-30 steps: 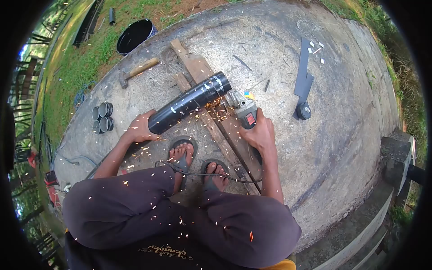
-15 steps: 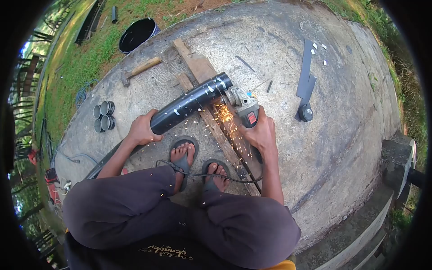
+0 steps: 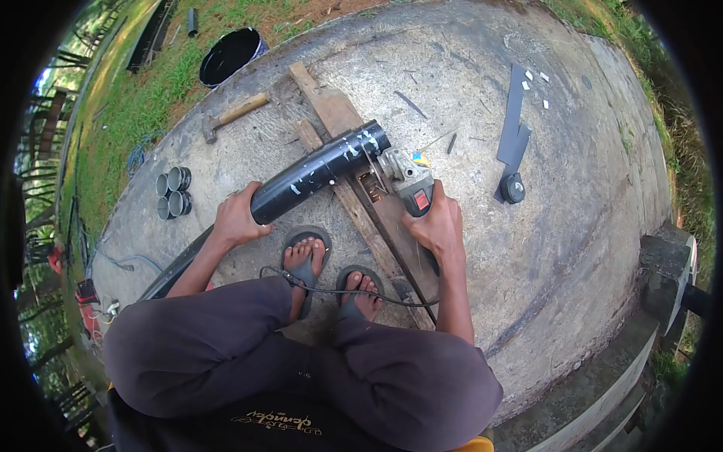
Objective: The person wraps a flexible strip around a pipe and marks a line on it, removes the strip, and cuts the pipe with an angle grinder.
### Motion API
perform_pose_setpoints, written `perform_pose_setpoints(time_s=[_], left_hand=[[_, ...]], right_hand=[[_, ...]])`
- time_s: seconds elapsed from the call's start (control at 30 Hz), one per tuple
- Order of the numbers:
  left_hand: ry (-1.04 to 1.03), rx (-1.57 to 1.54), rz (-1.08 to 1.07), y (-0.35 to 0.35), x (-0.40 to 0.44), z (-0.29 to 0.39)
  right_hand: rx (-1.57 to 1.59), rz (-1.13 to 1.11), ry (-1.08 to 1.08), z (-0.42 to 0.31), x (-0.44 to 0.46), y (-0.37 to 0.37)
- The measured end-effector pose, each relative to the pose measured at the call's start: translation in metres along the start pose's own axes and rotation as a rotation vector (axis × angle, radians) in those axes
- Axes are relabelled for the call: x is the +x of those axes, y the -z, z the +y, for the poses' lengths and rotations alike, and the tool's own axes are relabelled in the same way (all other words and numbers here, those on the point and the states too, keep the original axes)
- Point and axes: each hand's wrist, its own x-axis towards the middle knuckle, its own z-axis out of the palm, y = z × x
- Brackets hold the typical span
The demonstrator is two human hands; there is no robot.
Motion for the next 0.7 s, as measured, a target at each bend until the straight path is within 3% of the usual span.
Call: perform_pose_setpoints(time_s=[0.37, 0.57, 0.7], left_hand=[[0.008, 0.052, 0.117, -0.012, -0.007, 0.005], [-0.019, 0.06, 0.164, -0.018, -0.009, 0.001], [-0.088, -0.059, 0.079, -0.007, -0.009, -0.004]], right_hand=[[-0.062, 0.023, 0.03, -0.004, -0.001, 0.003], [0.015, -0.007, 0.01, -0.003, 0.0, 0.005], [0.205, 0.062, 0.065, 0.002, -0.008, 0.013]])
